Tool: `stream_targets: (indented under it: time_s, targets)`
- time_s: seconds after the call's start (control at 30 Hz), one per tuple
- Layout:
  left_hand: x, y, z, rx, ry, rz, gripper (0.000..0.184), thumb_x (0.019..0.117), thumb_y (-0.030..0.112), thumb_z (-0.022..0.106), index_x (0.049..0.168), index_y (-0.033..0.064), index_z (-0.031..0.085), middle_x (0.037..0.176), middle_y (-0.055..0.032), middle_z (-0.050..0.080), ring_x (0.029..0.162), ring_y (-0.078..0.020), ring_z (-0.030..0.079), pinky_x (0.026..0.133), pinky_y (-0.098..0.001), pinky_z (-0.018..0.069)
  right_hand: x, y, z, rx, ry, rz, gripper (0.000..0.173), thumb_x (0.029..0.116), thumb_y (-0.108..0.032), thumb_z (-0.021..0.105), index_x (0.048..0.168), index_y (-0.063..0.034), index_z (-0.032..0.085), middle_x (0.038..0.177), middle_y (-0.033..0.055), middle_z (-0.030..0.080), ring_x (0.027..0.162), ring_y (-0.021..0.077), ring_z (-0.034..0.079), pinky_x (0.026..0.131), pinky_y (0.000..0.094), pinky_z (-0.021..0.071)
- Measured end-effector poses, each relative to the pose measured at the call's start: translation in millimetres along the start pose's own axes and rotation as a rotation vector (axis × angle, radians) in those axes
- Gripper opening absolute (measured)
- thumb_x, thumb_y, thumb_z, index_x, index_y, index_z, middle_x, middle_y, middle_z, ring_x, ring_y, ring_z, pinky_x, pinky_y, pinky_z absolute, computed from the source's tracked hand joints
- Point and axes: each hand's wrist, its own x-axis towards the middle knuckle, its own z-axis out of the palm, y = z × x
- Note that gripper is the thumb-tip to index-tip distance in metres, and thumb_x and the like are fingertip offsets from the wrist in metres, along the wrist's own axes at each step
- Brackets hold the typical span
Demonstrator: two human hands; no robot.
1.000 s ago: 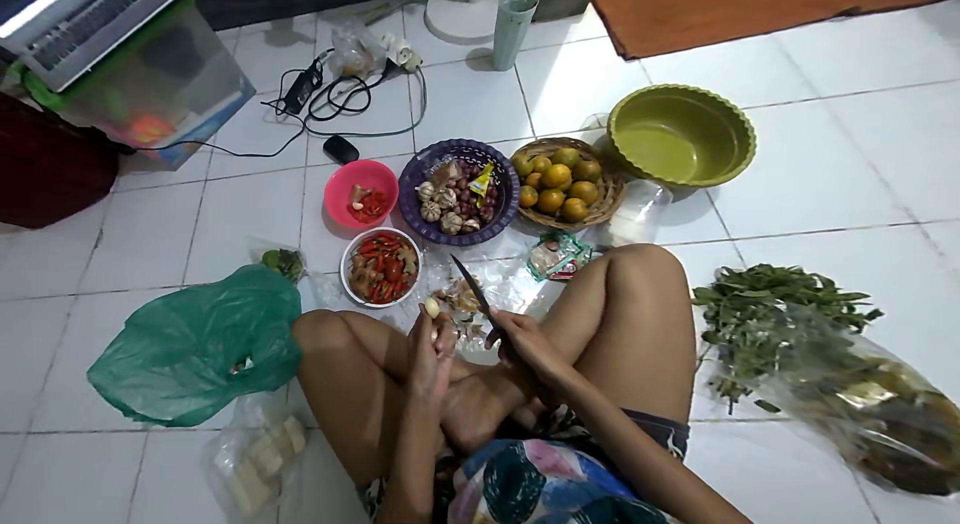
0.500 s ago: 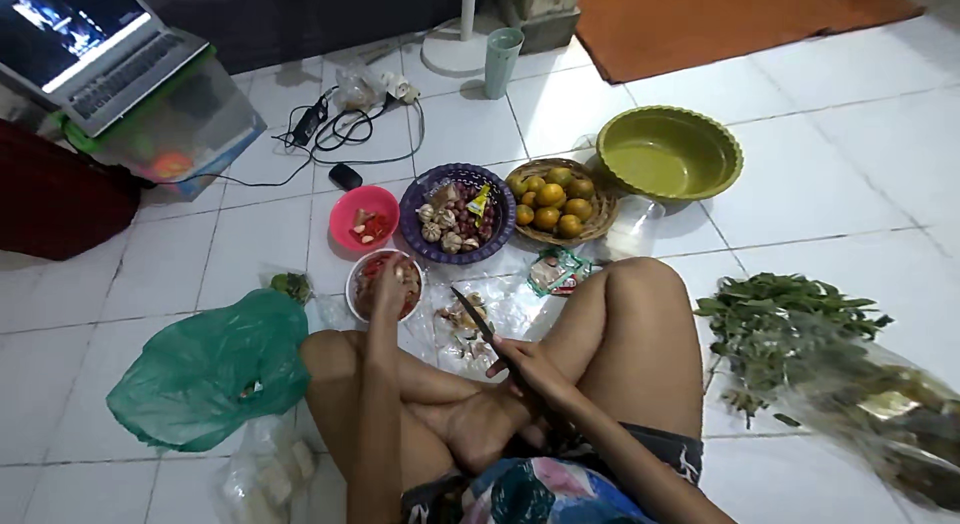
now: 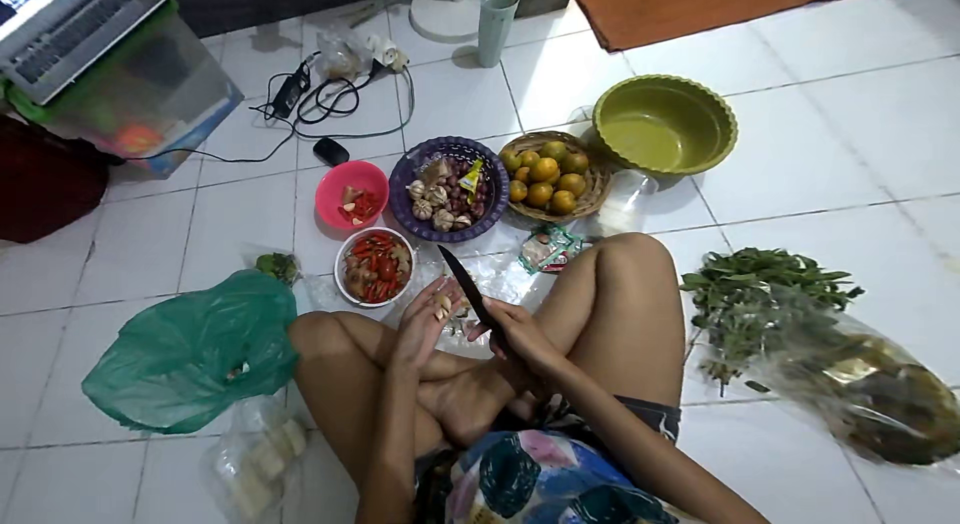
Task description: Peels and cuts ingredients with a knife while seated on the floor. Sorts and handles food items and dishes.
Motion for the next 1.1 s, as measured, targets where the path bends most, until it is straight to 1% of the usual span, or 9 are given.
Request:
stream_targets:
  time_s: [0.13, 0.27, 0.37, 0.43, 0.5, 0.6, 0.8, 1.0, 1.1]
  targets:
    - [-3, -4, 7, 0.035, 0.104, 0.037, 0.034, 0.1038, -0.006, 0.039, 0.137, -0.009, 0.042, 0.119, -0.0107, 0.064, 0.1, -0.0103, 0.067, 0.092, -0.0248, 0.0543, -5, -4, 6, 0.022, -0.007, -0.033, 0.04, 0.1135, -0.023, 0.03, 0.131, -0.0008, 0.057, 0.077, 0.0018, 0.073, 0.042, 0.0009, 0.049, 0.042, 0.0168, 0.041]
    - [-4, -13, 6, 0.006, 0.187, 0.045, 0.019, 0.1027, -0.005, 0.046, 0.119, -0.0066, 0.055, 0.101, -0.004, 0.066, 0.088, -0.0056, 0.065, 0.084, -0.0207, 0.055, -8, -2, 4, -0.036, -0.05, -0.127, 0.039, 0.1124, -0.021, 0.031, 0.133, 0.0013, 0.056, 0.079, -0.0007, 0.072, 0.044, -0.0014, 0.047, 0.044, 0.0155, 0.0408]
    - [-8, -15, 9, -0.012, 0.199, 0.022, 0.02, 0.1022, -0.006, 0.047, 0.12, -0.0062, 0.056, 0.101, -0.0026, 0.066, 0.086, -0.0042, 0.064, 0.083, -0.0196, 0.0539, -7, 2, 1, -0.296, -0.073, -0.295, 0.044, 0.1108, -0.022, 0.036, 0.146, -0.0002, 0.051, 0.079, -0.003, 0.064, 0.051, -0.0021, 0.044, 0.049, 0.0167, 0.039]
    - [-9, -17, 10, -0.007, 0.183, 0.027, 0.023, 0.1012, -0.008, 0.046, 0.122, -0.0078, 0.057, 0.104, -0.0046, 0.068, 0.09, -0.0059, 0.065, 0.087, -0.0215, 0.0536, -3, 5, -3, -0.521, -0.073, -0.381, 0.048, 0.11, -0.028, 0.038, 0.151, -0.0059, 0.048, 0.078, 0.0004, 0.059, 0.059, 0.0041, 0.046, 0.057, 0.0236, 0.0422]
    - [-9, -19, 9, 0.002, 0.181, 0.038, 0.022, 0.1003, -0.009, 0.048, 0.12, -0.0077, 0.058, 0.104, -0.0054, 0.069, 0.092, -0.0067, 0.067, 0.089, -0.0224, 0.0547, -4, 3, -3, -0.634, -0.084, -0.392, 0.051, 0.1098, -0.032, 0.037, 0.154, -0.0088, 0.046, 0.083, 0.0054, 0.063, 0.065, 0.0106, 0.05, 0.065, 0.0317, 0.0457]
    - [-11, -19, 11, 0.038, 0.208, 0.054, 0.02, 0.0995, -0.01, 0.05, 0.116, -0.0091, 0.059, 0.101, -0.0057, 0.071, 0.091, -0.0068, 0.068, 0.089, -0.0231, 0.0553, -7, 0, -1, -0.669, -0.084, -0.39, 0.05, 0.1098, -0.033, 0.037, 0.152, -0.0087, 0.048, 0.094, 0.0113, 0.069, 0.07, 0.0146, 0.054, 0.072, 0.0362, 0.048]
    - [-14, -18, 13, 0.117, 0.203, 0.097, 0.016, 0.0999, -0.008, 0.05, 0.113, -0.0078, 0.06, 0.095, -0.0029, 0.069, 0.087, -0.006, 0.067, 0.087, -0.0238, 0.0559, -9, 2, -2, -0.666, -0.095, -0.433, 0.051, 0.1095, -0.035, 0.036, 0.152, -0.0109, 0.05, 0.098, 0.0093, 0.07, 0.07, 0.0116, 0.053, 0.071, 0.0338, 0.0477]
    - [-12, -25, 14, 0.218, 0.221, 0.193, 0.017, 0.0973, -0.006, 0.052, 0.11, -0.0048, 0.062, 0.09, 0.0019, 0.066, 0.077, 0.0, 0.059, 0.073, -0.0179, 0.0506, -11, -2, -1, -0.685, -0.098, -0.426, 0.052, 0.1098, -0.037, 0.034, 0.153, -0.0128, 0.048, 0.1, 0.0106, 0.07, 0.072, 0.0135, 0.055, 0.073, 0.0363, 0.0484]
    - [-11, -29, 12, 0.287, 0.258, 0.254, 0.016, 0.096, -0.004, 0.058, 0.11, -0.0068, 0.065, 0.094, 0.0, 0.068, 0.084, -0.0007, 0.061, 0.079, -0.0192, 0.0519, -11, -3, -1, -0.68, -0.108, -0.393, 0.052, 0.1098, -0.037, 0.033, 0.154, -0.0148, 0.047, 0.097, 0.0096, 0.069, 0.07, 0.0136, 0.053, 0.071, 0.0365, 0.0471]
